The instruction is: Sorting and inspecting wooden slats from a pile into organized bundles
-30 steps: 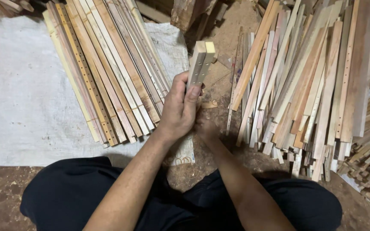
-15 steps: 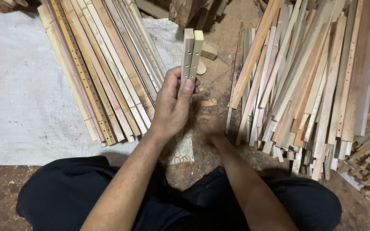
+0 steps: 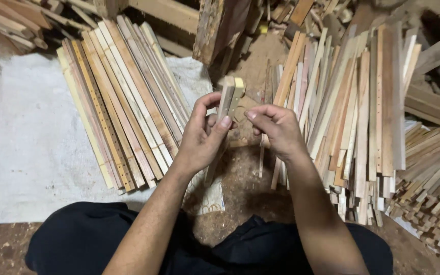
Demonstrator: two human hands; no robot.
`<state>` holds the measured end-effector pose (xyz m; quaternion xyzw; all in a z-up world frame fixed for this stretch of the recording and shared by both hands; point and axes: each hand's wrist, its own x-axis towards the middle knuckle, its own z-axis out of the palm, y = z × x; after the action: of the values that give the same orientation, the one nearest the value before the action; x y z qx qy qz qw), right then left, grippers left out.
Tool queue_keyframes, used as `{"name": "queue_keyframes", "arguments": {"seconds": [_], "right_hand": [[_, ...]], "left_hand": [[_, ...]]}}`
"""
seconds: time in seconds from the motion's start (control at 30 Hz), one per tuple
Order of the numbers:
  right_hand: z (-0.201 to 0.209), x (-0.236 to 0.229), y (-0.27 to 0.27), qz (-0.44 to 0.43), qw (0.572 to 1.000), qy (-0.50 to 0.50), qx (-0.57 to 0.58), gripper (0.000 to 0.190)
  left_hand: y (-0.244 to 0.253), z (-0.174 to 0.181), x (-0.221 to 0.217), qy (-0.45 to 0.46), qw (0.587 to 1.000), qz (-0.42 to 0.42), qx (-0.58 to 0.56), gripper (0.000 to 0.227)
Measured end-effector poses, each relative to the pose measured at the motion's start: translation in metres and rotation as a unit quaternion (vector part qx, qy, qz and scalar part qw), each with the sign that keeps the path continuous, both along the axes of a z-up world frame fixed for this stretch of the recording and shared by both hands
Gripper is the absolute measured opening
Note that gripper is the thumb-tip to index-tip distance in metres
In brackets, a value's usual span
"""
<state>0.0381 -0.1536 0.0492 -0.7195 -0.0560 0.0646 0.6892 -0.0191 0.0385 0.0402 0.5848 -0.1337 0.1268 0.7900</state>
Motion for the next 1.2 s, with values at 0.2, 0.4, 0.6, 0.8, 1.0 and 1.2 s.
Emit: {"name": "queue_keyframes", "arguments": {"seconds": [0.2,0.4,0.6,0.8,1.0,1.2], "right_hand": [[0.062,-0.01,0.009,0.066,0.992,-0.109,-0.009,0.019],[0.055,-0.011,0.007,0.094,0.992,-0.088,-0.01,0.013],[0.042,0.004,-0.008,0.089,0.977,0.023,0.19,0.016],[0.121,0.005,-0.005,0.142,0.973,-0.009,0.184,0.037],[0.092,-0.037,0.031,0.252,0.914,-0.238,-0.212,0.03],[0.04,-0.047,0.015,0.238,0.928,-0.234,-0.164,0.021]], "left_hand": [[0.0,0.028,-0.006,-0.024,0.999,-0.025,0.002,0.066],[0.003,0.014,-0.005,-0.042,0.996,-0.035,0.075,0.027],[-0.002,0.01,-0.003,-0.023,0.999,-0.031,0.01,0.025],[-0.027,-0.008,0.002,-0.019,0.998,0.002,0.06,0.024],[-0.031,0.002,0.001,-0.014,0.992,0.02,0.126,0.024],[-0.006,-0.033,0.016,0.019,0.998,-0.039,-0.047,0.053]]}}
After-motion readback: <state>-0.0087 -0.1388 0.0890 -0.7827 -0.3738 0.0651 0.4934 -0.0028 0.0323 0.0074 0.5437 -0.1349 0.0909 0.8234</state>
